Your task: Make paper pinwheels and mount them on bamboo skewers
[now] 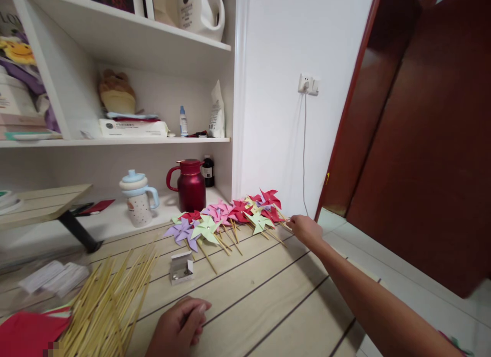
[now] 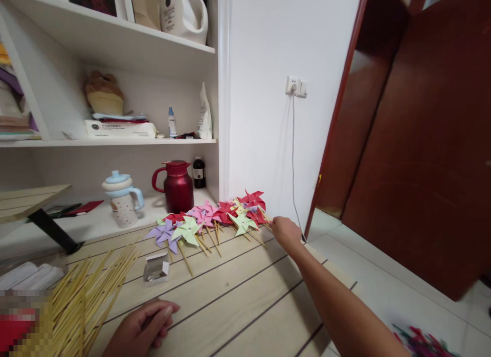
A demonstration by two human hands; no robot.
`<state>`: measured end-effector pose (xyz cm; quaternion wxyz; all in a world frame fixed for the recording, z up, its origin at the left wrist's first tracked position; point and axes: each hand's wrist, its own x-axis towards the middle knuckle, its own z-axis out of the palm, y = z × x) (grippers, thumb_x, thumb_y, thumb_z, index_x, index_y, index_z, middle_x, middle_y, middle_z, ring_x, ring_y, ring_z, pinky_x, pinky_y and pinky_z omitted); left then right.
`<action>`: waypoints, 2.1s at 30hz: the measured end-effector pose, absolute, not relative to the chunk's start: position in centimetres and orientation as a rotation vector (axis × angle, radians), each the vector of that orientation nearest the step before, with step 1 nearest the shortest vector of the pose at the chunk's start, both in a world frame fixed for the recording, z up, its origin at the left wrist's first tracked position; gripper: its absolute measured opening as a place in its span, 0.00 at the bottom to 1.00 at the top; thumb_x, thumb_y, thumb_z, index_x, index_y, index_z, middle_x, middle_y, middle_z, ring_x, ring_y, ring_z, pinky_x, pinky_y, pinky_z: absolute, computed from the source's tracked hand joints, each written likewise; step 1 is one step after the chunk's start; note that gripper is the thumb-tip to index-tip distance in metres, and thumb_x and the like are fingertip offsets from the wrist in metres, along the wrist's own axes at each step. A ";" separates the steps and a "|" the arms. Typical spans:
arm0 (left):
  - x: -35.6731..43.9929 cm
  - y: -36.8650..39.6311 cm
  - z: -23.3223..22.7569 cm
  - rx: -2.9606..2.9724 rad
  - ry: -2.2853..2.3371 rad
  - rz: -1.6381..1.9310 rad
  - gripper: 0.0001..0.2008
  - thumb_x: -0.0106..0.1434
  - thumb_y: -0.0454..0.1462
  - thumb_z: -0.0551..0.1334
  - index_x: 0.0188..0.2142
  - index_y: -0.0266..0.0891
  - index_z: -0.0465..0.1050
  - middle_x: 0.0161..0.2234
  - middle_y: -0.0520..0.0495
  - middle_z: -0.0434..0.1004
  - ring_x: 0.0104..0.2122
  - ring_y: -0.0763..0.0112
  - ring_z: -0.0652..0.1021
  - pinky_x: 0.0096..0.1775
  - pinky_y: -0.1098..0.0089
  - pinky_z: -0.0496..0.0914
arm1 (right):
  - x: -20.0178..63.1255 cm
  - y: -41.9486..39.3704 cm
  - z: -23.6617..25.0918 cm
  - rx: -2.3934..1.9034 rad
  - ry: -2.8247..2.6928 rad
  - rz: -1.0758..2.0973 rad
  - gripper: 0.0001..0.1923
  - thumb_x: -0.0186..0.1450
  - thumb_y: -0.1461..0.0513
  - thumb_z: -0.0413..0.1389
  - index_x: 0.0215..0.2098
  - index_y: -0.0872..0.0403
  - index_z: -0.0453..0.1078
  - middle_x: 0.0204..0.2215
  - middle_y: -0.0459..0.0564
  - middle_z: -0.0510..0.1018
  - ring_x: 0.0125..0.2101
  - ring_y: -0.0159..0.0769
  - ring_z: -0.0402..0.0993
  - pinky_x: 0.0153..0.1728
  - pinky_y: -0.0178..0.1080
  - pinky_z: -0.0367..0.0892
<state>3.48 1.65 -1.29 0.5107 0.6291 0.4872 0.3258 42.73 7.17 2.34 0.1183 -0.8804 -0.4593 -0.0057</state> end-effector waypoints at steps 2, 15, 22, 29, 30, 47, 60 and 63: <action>3.5 1.7 -1.2 1.510 1.182 0.773 0.21 0.50 0.53 0.61 0.31 0.38 0.80 0.24 0.49 0.71 0.24 0.67 0.71 0.27 0.69 0.68 | 43.0 6.3 2.2 -2.575 -1.354 -0.014 0.13 0.70 0.56 0.51 0.39 0.54 0.74 0.40 0.55 0.79 0.40 0.42 0.77 0.34 0.39 0.68; 3.4 1.7 -1.3 1.538 1.213 0.785 0.19 0.50 0.52 0.61 0.29 0.38 0.79 0.24 0.48 0.73 0.24 0.66 0.72 0.28 0.69 0.69 | 43.4 2.0 1.3 -2.602 -1.439 0.005 0.13 0.67 0.57 0.50 0.33 0.51 0.75 0.37 0.53 0.82 0.39 0.45 0.78 0.27 0.36 0.57; 3.6 1.7 -1.1 1.529 1.197 0.799 0.19 0.50 0.52 0.62 0.28 0.38 0.80 0.23 0.48 0.73 0.24 0.67 0.71 0.28 0.69 0.68 | 43.7 1.9 0.8 -2.619 -1.457 0.008 0.12 0.67 0.59 0.51 0.32 0.52 0.75 0.39 0.55 0.81 0.40 0.46 0.77 0.27 0.36 0.57; 3.5 1.7 -1.3 1.537 1.195 0.803 0.19 0.50 0.51 0.62 0.29 0.39 0.80 0.24 0.48 0.74 0.25 0.66 0.72 0.28 0.69 0.69 | 43.8 1.9 0.5 -2.615 -1.487 0.009 0.12 0.68 0.59 0.51 0.31 0.52 0.74 0.38 0.53 0.82 0.41 0.46 0.77 0.27 0.36 0.57; 3.5 1.7 -1.4 1.535 1.194 0.803 0.19 0.50 0.52 0.62 0.29 0.39 0.80 0.24 0.48 0.74 0.25 0.66 0.72 0.28 0.69 0.69 | 43.7 2.0 0.5 -2.615 -1.490 0.005 0.11 0.68 0.59 0.51 0.31 0.52 0.74 0.39 0.54 0.82 0.41 0.47 0.77 0.28 0.36 0.57; 3.6 1.7 -1.0 1.525 1.209 0.797 0.19 0.49 0.52 0.62 0.27 0.39 0.79 0.23 0.48 0.73 0.23 0.67 0.71 0.27 0.68 0.68 | 43.6 1.6 0.2 -2.597 -1.452 -0.046 0.23 0.71 0.48 0.42 0.37 0.52 0.74 0.37 0.56 0.82 0.40 0.48 0.78 0.30 0.38 0.61; 3.7 1.3 -1.5 1.582 1.161 0.846 0.18 0.56 0.49 0.60 0.30 0.37 0.79 0.24 0.48 0.73 0.24 0.67 0.72 0.28 0.69 0.68 | 39.8 1.1 1.8 -2.326 -1.521 -0.195 0.22 0.72 0.49 0.40 0.34 0.50 0.71 0.34 0.53 0.82 0.35 0.46 0.77 0.27 0.37 0.53; 3.6 1.0 -1.7 1.792 1.169 0.860 0.16 0.62 0.44 0.56 0.30 0.37 0.79 0.27 0.45 0.76 0.27 0.65 0.75 0.29 0.69 0.69 | 36.0 1.7 1.9 -2.130 -1.662 -0.118 0.20 0.71 0.51 0.43 0.34 0.49 0.72 0.33 0.51 0.81 0.35 0.43 0.75 0.29 0.36 0.55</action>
